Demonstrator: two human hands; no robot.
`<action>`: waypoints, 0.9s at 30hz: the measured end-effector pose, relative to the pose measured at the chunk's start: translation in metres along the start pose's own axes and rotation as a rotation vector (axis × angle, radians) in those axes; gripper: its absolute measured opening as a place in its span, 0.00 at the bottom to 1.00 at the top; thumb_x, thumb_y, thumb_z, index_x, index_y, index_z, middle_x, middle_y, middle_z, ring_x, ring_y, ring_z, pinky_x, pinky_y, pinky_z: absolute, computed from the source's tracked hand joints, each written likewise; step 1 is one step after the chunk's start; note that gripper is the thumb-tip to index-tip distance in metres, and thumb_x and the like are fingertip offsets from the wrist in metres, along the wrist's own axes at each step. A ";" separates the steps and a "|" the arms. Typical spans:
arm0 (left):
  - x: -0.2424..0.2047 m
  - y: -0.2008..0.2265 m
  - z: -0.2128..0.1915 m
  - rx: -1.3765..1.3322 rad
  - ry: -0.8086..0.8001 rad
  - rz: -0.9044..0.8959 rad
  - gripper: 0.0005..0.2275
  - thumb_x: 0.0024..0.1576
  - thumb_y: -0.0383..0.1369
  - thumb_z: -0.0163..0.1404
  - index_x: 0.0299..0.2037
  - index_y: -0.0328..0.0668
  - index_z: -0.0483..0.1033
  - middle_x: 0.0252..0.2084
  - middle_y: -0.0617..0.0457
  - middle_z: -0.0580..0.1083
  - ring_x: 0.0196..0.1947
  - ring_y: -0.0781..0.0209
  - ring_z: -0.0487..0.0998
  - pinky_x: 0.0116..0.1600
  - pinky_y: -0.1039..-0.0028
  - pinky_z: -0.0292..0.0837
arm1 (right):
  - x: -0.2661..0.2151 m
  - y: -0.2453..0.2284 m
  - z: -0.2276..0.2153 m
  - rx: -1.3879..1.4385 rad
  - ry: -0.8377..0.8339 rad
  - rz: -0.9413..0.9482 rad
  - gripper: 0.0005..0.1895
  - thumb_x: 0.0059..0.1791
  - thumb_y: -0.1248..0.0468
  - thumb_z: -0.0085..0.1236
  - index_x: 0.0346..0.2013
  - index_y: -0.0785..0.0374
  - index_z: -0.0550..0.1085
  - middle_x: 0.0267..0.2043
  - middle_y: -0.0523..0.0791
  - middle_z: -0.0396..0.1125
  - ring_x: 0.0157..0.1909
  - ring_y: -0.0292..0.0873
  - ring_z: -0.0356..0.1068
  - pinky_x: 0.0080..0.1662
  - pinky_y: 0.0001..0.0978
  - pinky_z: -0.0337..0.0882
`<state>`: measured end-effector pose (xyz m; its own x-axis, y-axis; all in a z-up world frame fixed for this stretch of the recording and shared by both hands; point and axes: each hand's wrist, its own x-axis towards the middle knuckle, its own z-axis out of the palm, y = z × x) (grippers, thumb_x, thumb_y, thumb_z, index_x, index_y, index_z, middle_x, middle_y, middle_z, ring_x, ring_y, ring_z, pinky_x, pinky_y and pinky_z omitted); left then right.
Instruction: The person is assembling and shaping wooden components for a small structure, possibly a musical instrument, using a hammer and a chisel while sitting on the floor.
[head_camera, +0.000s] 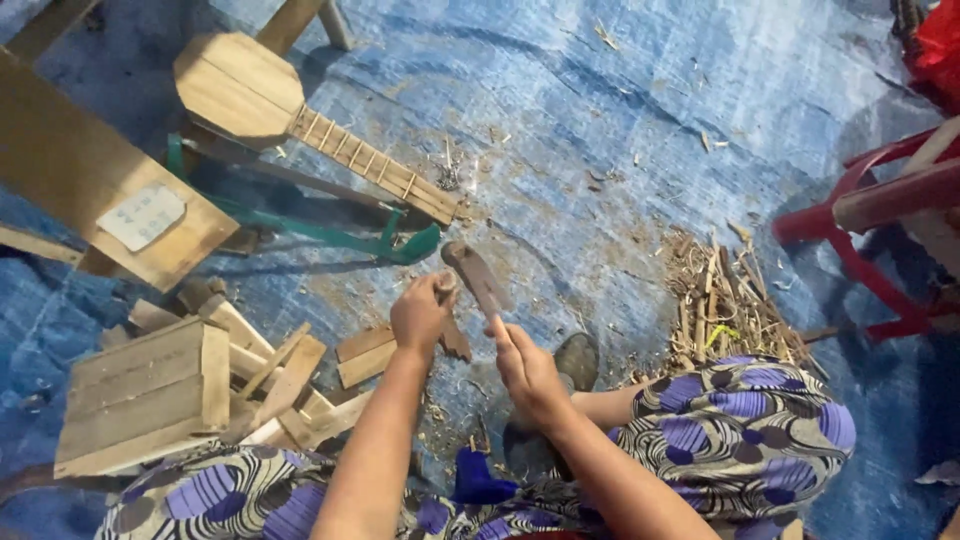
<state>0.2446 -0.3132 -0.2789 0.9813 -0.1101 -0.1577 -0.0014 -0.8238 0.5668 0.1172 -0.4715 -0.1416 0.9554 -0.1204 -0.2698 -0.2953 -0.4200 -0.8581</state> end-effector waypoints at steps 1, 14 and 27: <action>0.001 0.002 -0.002 -0.004 0.000 0.005 0.12 0.56 0.45 0.59 0.42 0.51 0.73 0.43 0.54 0.77 0.50 0.50 0.80 0.54 0.57 0.77 | -0.005 -0.019 -0.008 0.044 0.036 -0.090 0.20 0.57 0.51 0.38 0.48 0.51 0.79 0.13 0.41 0.67 0.21 0.41 0.68 0.34 0.34 0.74; 0.002 0.000 -0.001 0.004 -0.055 -0.052 0.12 0.60 0.45 0.55 0.49 0.56 0.73 0.46 0.55 0.77 0.53 0.51 0.80 0.58 0.56 0.76 | 0.010 0.030 0.014 -0.121 -0.085 0.014 0.26 0.58 0.44 0.34 0.56 0.55 0.73 0.41 0.57 0.76 0.44 0.70 0.73 0.44 0.59 0.70; 0.004 -0.009 0.010 -0.012 0.097 0.049 0.13 0.55 0.45 0.57 0.46 0.52 0.76 0.43 0.53 0.79 0.44 0.49 0.80 0.49 0.59 0.75 | 0.000 -0.016 0.014 -0.127 0.114 -0.175 0.19 0.57 0.52 0.42 0.57 0.59 0.67 0.51 0.56 0.70 0.40 0.57 0.75 0.39 0.48 0.73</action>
<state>0.2472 -0.3113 -0.2926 0.9942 -0.0950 -0.0509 -0.0478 -0.8119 0.5818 0.1213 -0.4520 -0.1342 0.9889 -0.1338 -0.0650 -0.1289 -0.5520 -0.8238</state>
